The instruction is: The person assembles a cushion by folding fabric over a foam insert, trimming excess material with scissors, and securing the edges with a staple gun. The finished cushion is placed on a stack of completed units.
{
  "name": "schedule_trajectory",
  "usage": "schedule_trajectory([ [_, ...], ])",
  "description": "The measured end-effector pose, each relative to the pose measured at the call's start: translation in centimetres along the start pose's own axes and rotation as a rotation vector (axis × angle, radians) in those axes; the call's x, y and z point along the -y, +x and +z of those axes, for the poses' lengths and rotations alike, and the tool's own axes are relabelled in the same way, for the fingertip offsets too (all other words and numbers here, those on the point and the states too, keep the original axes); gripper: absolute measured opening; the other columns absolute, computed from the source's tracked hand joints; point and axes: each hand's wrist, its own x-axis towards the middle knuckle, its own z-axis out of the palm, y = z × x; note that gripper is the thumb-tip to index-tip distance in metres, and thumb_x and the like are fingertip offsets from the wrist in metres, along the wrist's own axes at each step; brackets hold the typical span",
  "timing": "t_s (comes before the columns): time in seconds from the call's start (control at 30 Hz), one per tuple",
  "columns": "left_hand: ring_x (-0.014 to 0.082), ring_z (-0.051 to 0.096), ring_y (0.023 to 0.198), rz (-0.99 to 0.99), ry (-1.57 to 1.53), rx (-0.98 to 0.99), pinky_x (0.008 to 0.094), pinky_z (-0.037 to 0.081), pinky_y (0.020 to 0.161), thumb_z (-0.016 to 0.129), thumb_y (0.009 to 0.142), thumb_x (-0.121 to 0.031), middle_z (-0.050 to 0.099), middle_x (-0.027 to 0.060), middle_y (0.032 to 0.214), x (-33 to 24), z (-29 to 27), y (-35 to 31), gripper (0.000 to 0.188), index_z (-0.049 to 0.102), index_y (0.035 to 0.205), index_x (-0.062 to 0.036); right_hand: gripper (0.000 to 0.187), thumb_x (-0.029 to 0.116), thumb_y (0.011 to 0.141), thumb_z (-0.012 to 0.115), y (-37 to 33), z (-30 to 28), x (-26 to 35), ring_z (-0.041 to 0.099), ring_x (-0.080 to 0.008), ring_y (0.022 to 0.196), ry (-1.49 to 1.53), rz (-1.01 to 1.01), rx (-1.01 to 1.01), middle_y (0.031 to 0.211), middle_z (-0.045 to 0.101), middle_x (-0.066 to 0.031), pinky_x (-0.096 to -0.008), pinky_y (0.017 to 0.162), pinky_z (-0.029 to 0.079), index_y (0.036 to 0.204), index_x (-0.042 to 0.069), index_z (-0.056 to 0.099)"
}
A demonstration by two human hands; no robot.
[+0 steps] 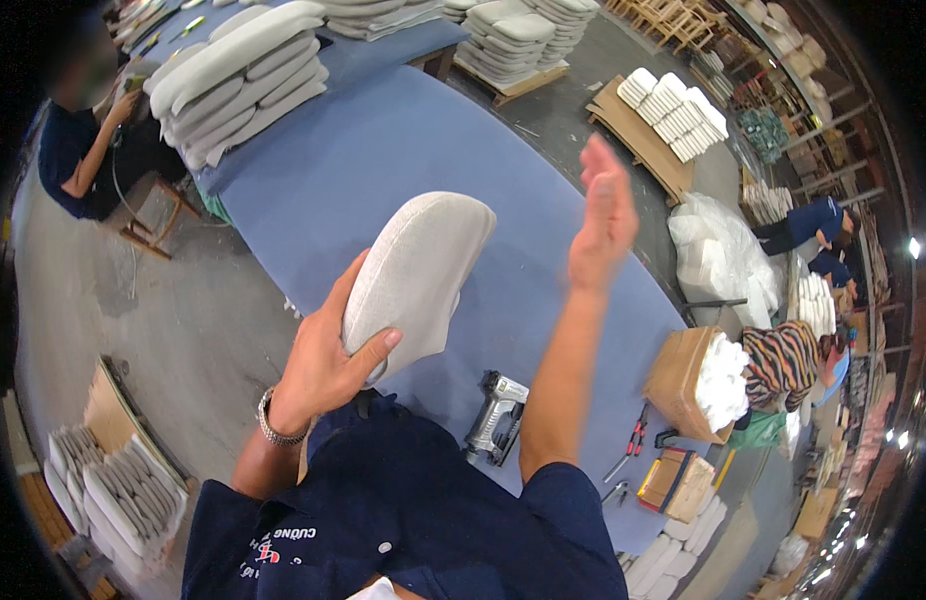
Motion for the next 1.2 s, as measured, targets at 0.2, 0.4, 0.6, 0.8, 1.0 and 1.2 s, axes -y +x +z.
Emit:
schedule_trajectory([
  [0.2, 0.0367, 0.064, 0.127, -0.059, -0.064, 0.118, 0.0442, 0.048, 0.107, 0.079, 0.087, -0.024, 0.063, 0.0251, 0.139, -0.2, -0.3, -0.3, 0.084, 0.039, 0.156, 0.001, 0.051, 0.041, 0.111, 0.043, 0.8, 1.7, 5.0, 0.062, -0.0266, 0.122, 0.031, -0.39, 0.194, 0.139, 0.064, -0.0164, -0.0409, 0.106, 0.046, 0.136, 0.001, 0.064],
  [0.4, 0.0361, 0.069, 0.12, -0.046, 0.109, 0.205, 0.0433, 0.053, 0.101, 0.086, 0.081, -0.022, 0.069, 0.02, 0.132, 2.7, -5.0, -2.2, 0.082, 0.048, 0.153, -0.0059, 0.048, 0.036, 0.107, 0.043, -8.0, 4.0, -2.6, 0.068, -0.0312, 0.104, -0.097, 0.272, 0.624, 0.113, 0.075, -0.0194, -0.0393, 0.095, 0.051, 0.113, 0.001, 0.076],
  [0.6, 0.0285, 0.072, 0.116, -0.103, 0.182, 0.081, 0.0383, 0.055, 0.098, 0.096, 0.07, -0.018, 0.073, 0.0165, 0.126, 3.6, -5.0, -2.8, 0.077, 0.063, 0.138, -0.0036, 0.035, 0.027, 0.104, 0.054, -14.3, 1.9, -7.5, 0.069, -0.0343, 0.109, -0.289, 0.247, 0.17, 0.113, 0.075, -0.0185, -0.0399, 0.097, 0.052, 0.112, -0.001, 0.074],
  [0.8, 0.0222, 0.066, 0.122, -0.073, 0.126, 0.194, 0.0381, 0.051, 0.105, 0.097, 0.066, -0.011, 0.07, 0.0154, 0.133, 5.6, -5.9, -4.1, 0.08, 0.063, 0.138, -0.0003, 0.022, 0.017, 0.099, 0.068, -13.3, -1.3, 6.6, 0.066, -0.0208, 0.084, 0.462, 0.262, 0.108, 0.093, 0.072, -0.0149, -0.0326, 0.078, 0.052, 0.093, -0.004, 0.071],
  [1.0, 0.029, 0.066, 0.126, -0.154, 0.107, 0.187, 0.0408, 0.051, 0.106, 0.091, 0.068, -0.012, 0.069, 0.016, 0.136, 6.1, -6.8, -5.1, 0.075, 0.066, 0.138, -0.0045, 0.027, 0.019, 0.098, 0.071, -13.2, 3.6, 15.9, 0.06, -0.0205, 0.055, 1.163, -0.069, 0.068, 0.077, 0.07, -0.0117, -0.0357, 0.047, 0.045, 0.08, 0.0, 0.068],
  [1.2, 0.0244, 0.067, 0.122, -0.307, 0.214, 0.103, 0.0392, 0.053, 0.102, 0.093, 0.068, -0.009, 0.071, 0.013, 0.134, 8.8, -7.8, -7.6, 0.078, 0.064, 0.141, -0.0059, 0.024, 0.017, 0.096, 0.073, -14.3, 5.4, 16.2, 0.059, -0.0188, 0.057, 1.251, -0.094, -0.062, 0.077, 0.069, -0.0108, -0.034, 0.048, 0.043, 0.08, 0.001, 0.07],
])
